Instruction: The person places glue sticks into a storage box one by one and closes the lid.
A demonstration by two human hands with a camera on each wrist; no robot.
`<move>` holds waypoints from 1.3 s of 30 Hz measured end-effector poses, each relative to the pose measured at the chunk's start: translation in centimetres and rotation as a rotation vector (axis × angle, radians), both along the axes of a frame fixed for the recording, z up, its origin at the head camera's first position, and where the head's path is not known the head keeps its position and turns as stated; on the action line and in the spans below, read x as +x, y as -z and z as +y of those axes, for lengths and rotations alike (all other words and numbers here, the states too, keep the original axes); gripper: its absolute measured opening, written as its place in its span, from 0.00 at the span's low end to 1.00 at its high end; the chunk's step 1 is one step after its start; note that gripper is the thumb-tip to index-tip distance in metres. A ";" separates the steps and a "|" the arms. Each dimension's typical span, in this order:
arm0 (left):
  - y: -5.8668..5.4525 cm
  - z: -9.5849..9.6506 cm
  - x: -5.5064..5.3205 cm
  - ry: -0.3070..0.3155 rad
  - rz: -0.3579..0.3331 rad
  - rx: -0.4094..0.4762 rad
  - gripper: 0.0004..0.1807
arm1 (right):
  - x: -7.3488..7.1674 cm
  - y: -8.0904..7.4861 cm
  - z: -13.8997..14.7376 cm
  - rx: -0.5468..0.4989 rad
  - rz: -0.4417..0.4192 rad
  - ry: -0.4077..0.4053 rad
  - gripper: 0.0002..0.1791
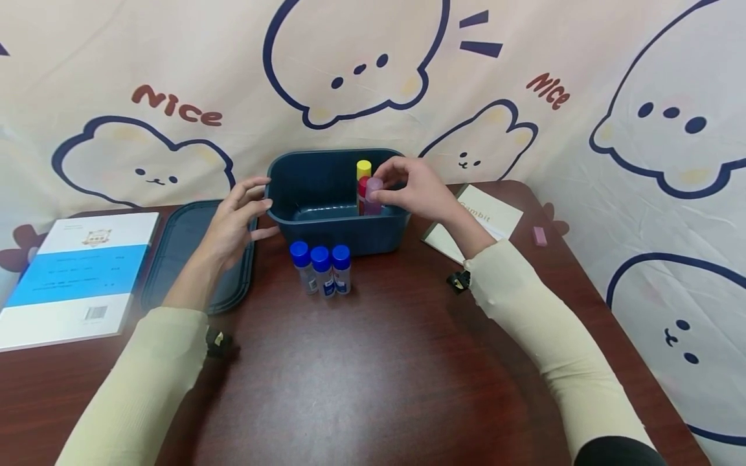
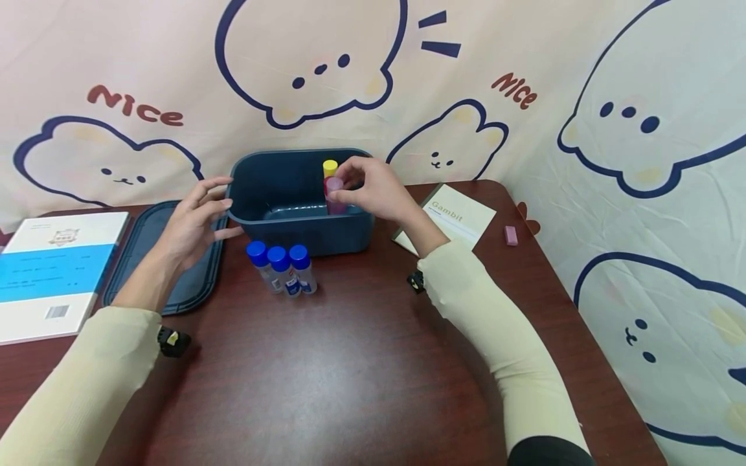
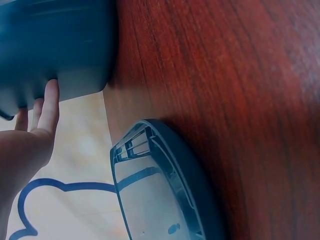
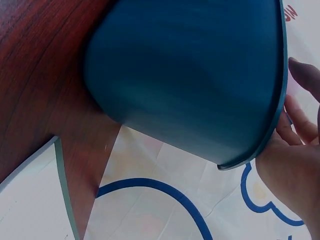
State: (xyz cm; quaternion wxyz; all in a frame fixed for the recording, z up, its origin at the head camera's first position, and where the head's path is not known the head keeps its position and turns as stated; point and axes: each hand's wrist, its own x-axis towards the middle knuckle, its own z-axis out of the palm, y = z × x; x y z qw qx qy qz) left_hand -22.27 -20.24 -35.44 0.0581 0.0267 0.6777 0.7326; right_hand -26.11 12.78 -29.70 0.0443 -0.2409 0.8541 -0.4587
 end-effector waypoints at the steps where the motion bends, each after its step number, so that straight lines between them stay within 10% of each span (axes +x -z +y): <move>1: 0.0 0.0 0.0 0.001 0.001 -0.003 0.23 | -0.1 0.1 -0.1 0.014 0.001 -0.001 0.17; 39: 0.0 -0.2 0.1 0.001 0.000 -0.039 0.24 | -0.1 -0.1 -2.4 0.345 -0.025 0.056 0.14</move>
